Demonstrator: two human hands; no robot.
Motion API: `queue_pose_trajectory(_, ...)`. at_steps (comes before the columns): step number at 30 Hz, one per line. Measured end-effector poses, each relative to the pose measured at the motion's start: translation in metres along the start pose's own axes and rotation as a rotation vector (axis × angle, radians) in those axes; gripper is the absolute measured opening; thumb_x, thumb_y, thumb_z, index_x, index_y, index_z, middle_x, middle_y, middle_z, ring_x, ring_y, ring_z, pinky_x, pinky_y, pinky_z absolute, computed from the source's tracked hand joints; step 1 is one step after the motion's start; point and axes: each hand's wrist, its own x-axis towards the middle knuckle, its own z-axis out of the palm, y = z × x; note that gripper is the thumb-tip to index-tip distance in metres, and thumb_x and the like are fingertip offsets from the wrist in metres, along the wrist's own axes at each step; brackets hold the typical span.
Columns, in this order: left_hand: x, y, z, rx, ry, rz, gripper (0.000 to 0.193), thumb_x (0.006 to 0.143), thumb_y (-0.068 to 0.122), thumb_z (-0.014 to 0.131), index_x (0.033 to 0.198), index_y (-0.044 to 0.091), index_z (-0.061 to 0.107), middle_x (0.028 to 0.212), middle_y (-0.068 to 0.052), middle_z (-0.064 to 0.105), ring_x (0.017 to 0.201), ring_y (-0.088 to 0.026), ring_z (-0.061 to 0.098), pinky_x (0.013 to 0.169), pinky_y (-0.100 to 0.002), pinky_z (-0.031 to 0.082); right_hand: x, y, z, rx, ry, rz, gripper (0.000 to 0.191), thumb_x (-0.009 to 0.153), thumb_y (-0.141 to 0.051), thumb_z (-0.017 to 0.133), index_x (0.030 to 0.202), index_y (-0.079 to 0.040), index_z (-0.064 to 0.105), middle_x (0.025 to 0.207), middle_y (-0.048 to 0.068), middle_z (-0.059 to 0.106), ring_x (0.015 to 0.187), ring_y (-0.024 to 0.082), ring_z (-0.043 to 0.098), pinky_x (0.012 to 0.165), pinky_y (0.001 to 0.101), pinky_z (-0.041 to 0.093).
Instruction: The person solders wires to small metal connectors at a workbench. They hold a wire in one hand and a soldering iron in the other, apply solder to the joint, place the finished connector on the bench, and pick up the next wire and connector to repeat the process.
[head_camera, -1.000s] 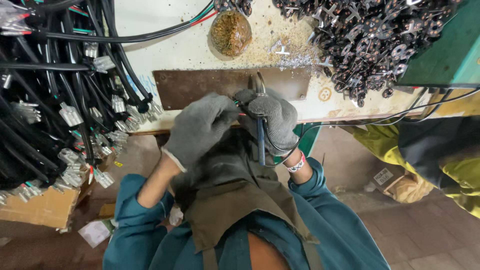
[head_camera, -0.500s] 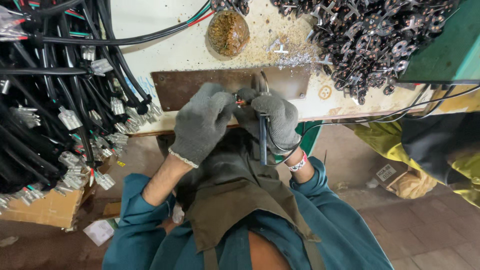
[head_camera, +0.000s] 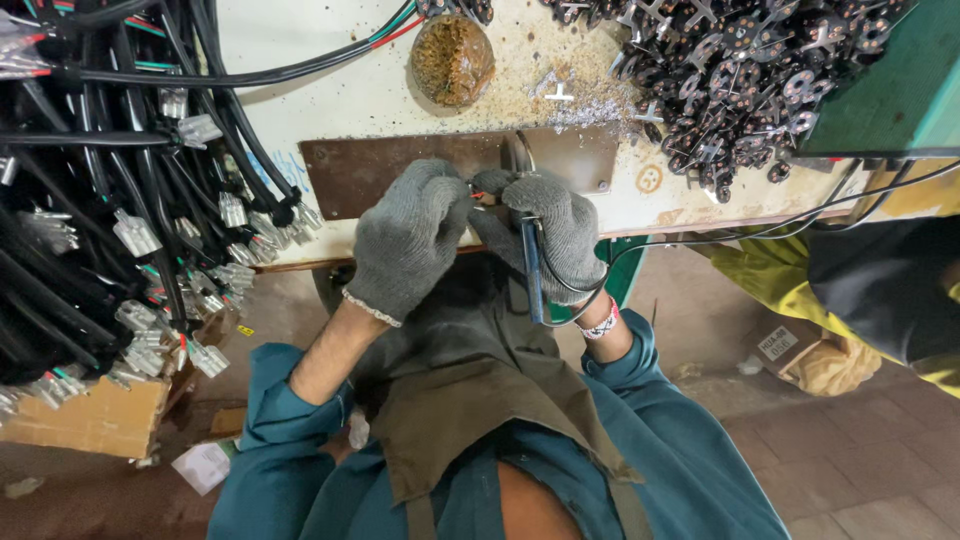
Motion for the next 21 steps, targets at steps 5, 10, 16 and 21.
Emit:
queue_pose_trajectory(5,0.003,0.003,0.001,0.030,0.012,0.012,0.018,0.091,0.008,0.075,0.105,0.006,0.065,0.113,-0.015,0.067,0.106,-0.036,0.069,0.087,-0.043,0.059,0.000,-0.001,0.001,0.057,0.016,0.011,0.048,0.090,-0.008,0.089,0.118,-0.011,0.050,0.121,0.011,0.074,0.106,0.028,0.076,0.088,0.0357,0.061)
queue_pose_trajectory(10,0.004,0.002,0.000,0.058,-0.018,0.020,0.021,0.088,0.010,0.075,0.106,0.006,0.065,0.115,-0.015,0.067,0.106,-0.035,0.069,0.085,-0.042,0.058,-0.007,0.006,-0.002,0.051,0.012,0.003,0.044,0.089,-0.010,0.087,0.118,-0.010,0.054,0.113,0.013,0.073,0.100,0.028,0.075,0.083,0.0351,0.060)
queue_pose_trajectory(16,0.002,-0.001,0.002,0.054,-0.042,-0.012,0.016,0.093,0.012,0.074,0.106,0.008,0.065,0.114,-0.012,0.068,0.105,-0.033,0.069,0.084,-0.042,0.059,-0.046,0.024,-0.011,-0.209,0.001,-0.022,0.031,0.084,-0.014,0.084,0.108,-0.011,0.064,0.101,0.011,0.073,0.086,0.029,0.072,0.075,0.0377,0.057)
queue_pose_trajectory(21,-0.001,-0.003,0.006,0.047,-0.016,-0.004,0.017,0.094,0.013,0.073,0.108,0.008,0.064,0.119,-0.014,0.068,0.105,-0.034,0.069,0.082,-0.043,0.058,-0.063,0.033,-0.001,-0.285,0.040,-0.029,0.022,0.079,-0.017,0.080,0.099,-0.013,0.073,0.091,0.008,0.074,0.075,0.030,0.070,0.069,0.0398,0.055)
